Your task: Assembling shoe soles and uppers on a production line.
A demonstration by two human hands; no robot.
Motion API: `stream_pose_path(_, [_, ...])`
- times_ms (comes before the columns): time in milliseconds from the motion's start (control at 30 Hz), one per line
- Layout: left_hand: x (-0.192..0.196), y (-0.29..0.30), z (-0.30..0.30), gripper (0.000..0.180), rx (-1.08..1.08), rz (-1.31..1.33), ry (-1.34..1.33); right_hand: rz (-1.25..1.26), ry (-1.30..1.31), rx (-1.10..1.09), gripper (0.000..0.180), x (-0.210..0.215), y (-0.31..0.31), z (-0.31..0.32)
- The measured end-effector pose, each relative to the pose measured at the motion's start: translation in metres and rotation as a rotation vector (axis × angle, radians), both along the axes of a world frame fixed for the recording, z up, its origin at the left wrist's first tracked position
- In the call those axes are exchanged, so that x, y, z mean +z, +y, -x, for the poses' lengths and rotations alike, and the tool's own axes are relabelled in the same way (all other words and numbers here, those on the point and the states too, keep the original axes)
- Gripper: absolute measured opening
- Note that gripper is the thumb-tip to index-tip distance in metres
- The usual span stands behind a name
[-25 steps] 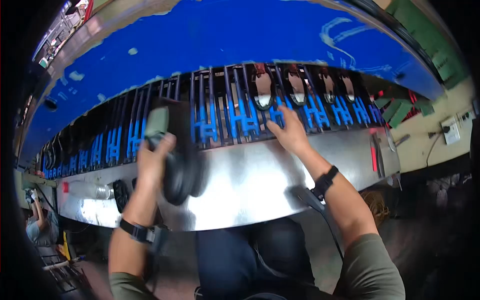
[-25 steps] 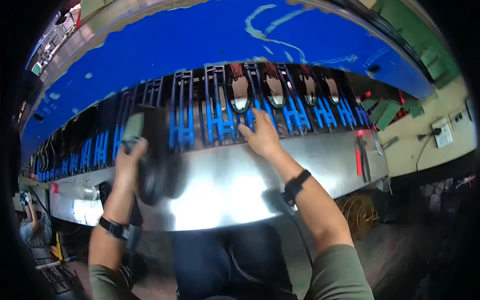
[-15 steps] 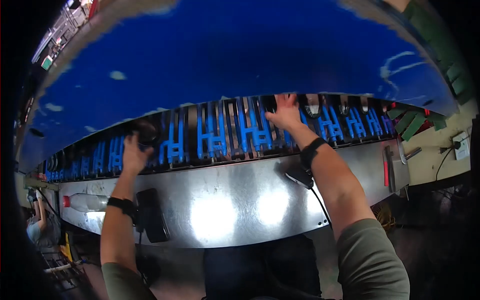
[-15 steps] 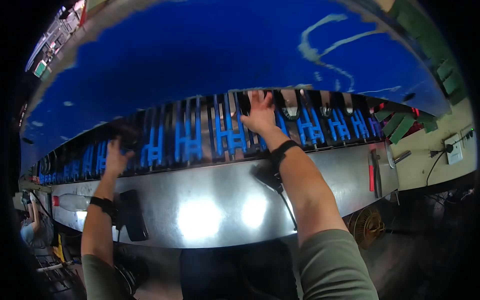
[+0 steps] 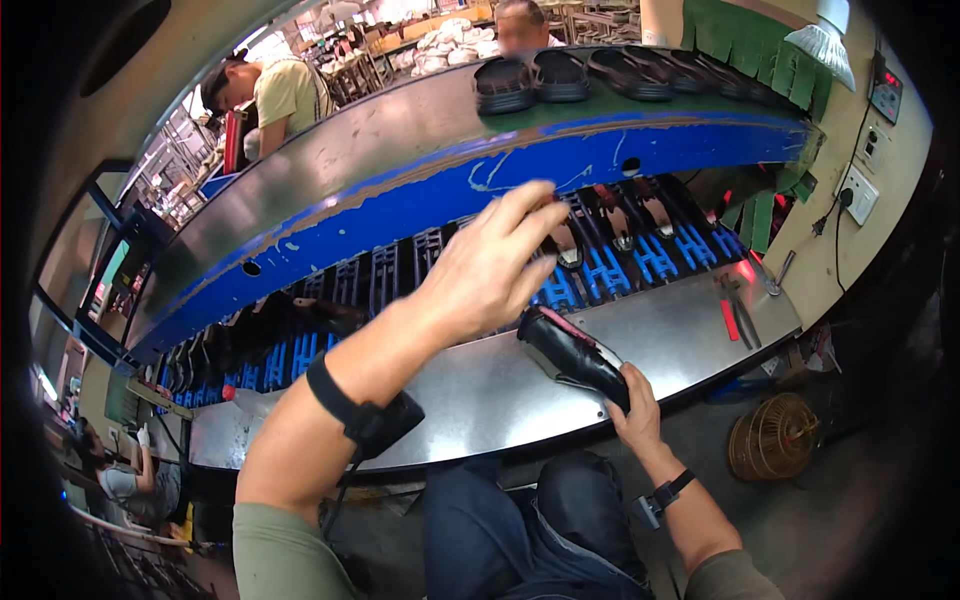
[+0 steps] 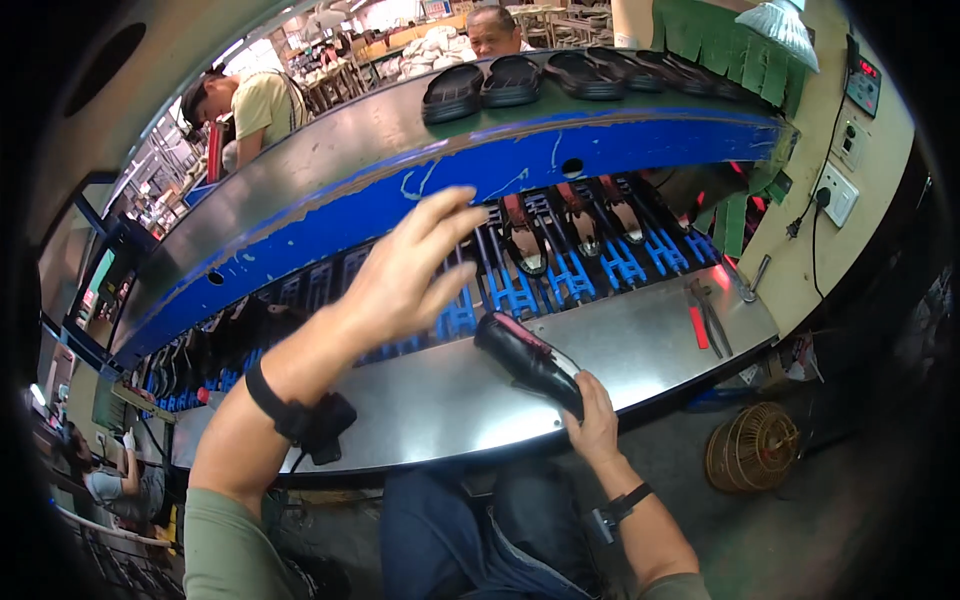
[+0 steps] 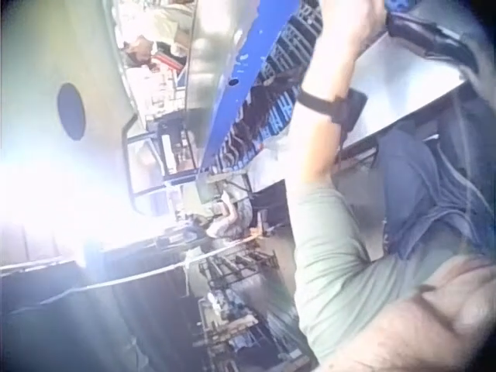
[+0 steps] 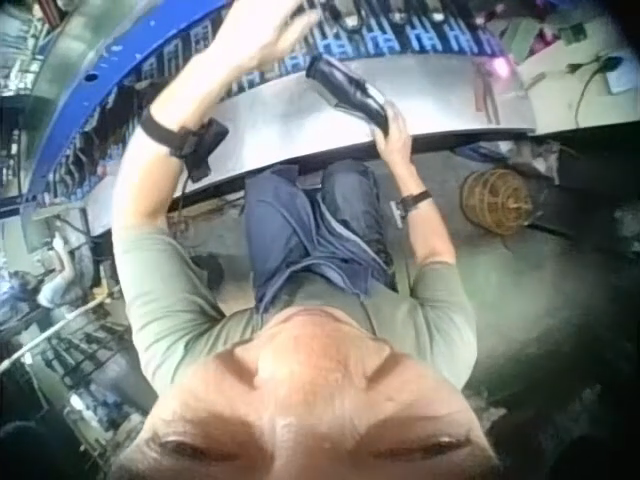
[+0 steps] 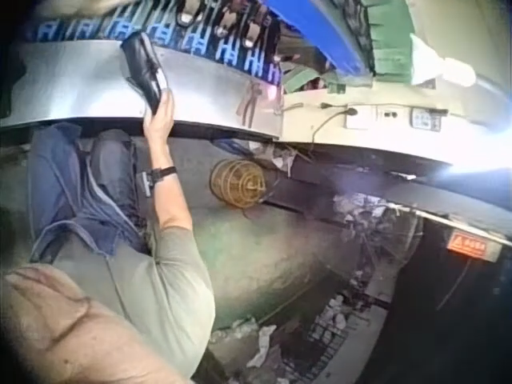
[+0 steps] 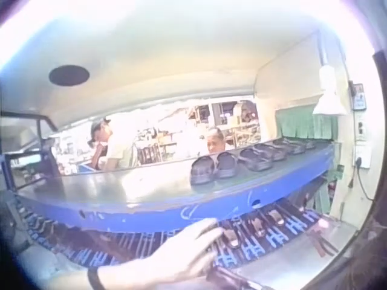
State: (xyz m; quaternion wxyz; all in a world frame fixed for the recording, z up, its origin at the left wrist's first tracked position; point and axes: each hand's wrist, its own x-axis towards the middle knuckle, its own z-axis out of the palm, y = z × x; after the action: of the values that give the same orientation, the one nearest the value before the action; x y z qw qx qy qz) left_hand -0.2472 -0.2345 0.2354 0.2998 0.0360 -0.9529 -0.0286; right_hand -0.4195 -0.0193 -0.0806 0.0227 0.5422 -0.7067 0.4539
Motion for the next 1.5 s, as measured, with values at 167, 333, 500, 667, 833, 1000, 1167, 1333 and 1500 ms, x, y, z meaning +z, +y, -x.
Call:
stream_pose_path(167, [0.049,-0.059,0.109,0.049,0.102,0.095,0.148,0.130,-0.010,-0.010,0.066,-0.015,-0.017,0.008])
stream_pose_path(333, [0.061,-0.114,0.160,0.043,0.433,0.054,-0.077,0.177,0.134,-0.005,0.062,-0.030,-0.018,0.013])
stream_pose_path(500, [0.074,-0.069,0.134,0.028,0.243,-0.186,-0.001,0.134,0.147,-0.035,0.068,-0.036,-0.025,0.014])
stream_pose_path(667, [0.042,0.086,-0.001,0.026,-0.233,0.019,0.036,0.095,0.113,-0.046,0.066,-0.040,-0.014,0.033])
stream_pose_path(833, [-0.111,0.286,-0.179,0.015,-0.138,-0.233,-0.361,-0.268,0.256,0.027,0.055,0.084,-0.022,0.013])
stream_pose_path(1000, [-0.231,0.334,-0.255,0.023,0.203,-0.813,-0.267,-0.086,-0.030,0.250,0.043,0.214,0.039,-0.040])
stream_pose_path(1167, [-0.230,0.275,-0.292,0.023,0.451,-0.541,0.297,-0.264,-0.477,0.480,0.039,0.162,0.102,-0.082])
stream_pose_path(1333, [-0.274,0.168,-0.308,0.055,0.584,-1.490,0.478,-0.359,-0.962,0.606,0.051,0.126,0.125,-0.137])
stream_pose_path(1500, [-0.239,0.180,-0.289,0.038,0.104,-1.874,0.922,-0.445,-1.541,0.482,0.079,0.061,0.203,-0.161])
